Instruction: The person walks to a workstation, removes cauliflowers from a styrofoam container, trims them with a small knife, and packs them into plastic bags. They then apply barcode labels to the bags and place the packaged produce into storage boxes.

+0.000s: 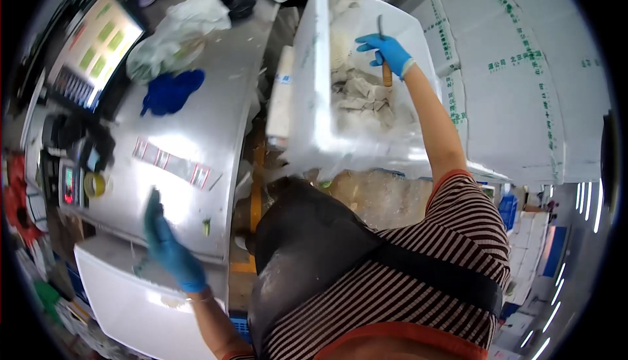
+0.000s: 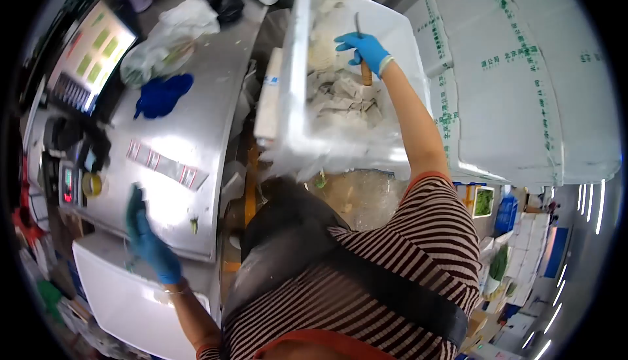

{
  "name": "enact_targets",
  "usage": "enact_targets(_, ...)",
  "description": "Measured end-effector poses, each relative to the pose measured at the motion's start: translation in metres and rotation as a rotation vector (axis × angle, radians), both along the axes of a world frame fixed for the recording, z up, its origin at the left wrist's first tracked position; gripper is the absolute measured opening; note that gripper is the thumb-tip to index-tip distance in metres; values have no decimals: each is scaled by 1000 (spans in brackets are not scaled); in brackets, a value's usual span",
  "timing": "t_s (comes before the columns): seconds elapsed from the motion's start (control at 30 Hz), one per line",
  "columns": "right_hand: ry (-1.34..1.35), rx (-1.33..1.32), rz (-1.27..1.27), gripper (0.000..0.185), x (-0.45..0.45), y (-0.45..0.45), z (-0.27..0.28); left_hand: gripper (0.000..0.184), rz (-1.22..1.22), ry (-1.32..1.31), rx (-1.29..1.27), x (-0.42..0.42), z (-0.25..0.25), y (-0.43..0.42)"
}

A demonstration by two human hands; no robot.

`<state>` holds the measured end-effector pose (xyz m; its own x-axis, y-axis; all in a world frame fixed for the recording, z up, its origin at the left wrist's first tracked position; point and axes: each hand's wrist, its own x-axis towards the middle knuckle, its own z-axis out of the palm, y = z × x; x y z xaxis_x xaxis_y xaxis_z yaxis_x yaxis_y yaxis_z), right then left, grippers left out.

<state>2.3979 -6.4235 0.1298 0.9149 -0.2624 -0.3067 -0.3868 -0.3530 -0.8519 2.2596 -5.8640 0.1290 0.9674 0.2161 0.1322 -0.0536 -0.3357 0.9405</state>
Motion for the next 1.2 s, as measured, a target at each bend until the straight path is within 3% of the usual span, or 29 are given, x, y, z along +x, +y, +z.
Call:
enact_targets(0.13, 312, 199, 65, 36, 59, -85, -131, 34, -547, 95, -118, 51, -1, -194)
enact_targets(0.17, 328, 205, 109, 37, 69, -99, -171, 33, -640, 51, -25, 65, -7, -233)
enact_targets(0.27, 322, -77, 13, 44, 100, -111, -239, 39, -788, -106, 423, 95, -30, -322)
enact_targets(0.3, 248, -204, -70, 47, 110, -126, -266, 46, -712, -136, 549, 98, -36, -341)
enact_targets(0.37, 93, -459, -238, 53, 145, -167, -319, 49, -726, -79, 616, 107, -38, -354)
enact_targets(0.47, 108, 50, -233, 60, 185, -210, -356, 54, -729, -23, 676, 108, -41, -360)
enact_targets(0.57, 170, 193, -264, 66, 189, -208, -343, 56, -738, 1, 719, 113, -39, -365)
enact_targets(0.63, 224, 153, -245, 70, 182, -215, -341, 54, -728, 11, 738, 114, -40, -365)
enact_targets(0.77, 335, 124, 23, 80, 138, -222, -255, 51, -711, 16, 742, 118, -40, -371)
enact_targets(0.83, 377, 136, 128, 86, 119, -226, -238, 49, -692, 19, 719, 118, -35, -377)
enact_targets(0.9, 348, -26, 188, 95, 117, -230, -253, 49, -697, 26, 719, 117, -36, -378)
enact_targets(1.0, 480, -641, 655, 90, 162, -225, -233, 49, -695, 3, 766, 115, -37, -378)
enact_targets(1.13, 334, -515, 655, 99, 166, -208, -236, 46, -688, -70, 789, 117, -38, -379)
enact_targets(1.17, 181, -610, 561, 102, 165, -216, -287, 46, -680, -73, 781, 116, -37, -380)
enact_targets(1.2, 271, -507, 547, 100, 160, -219, -290, 45, -674, -74, 770, 115, -37, -378)
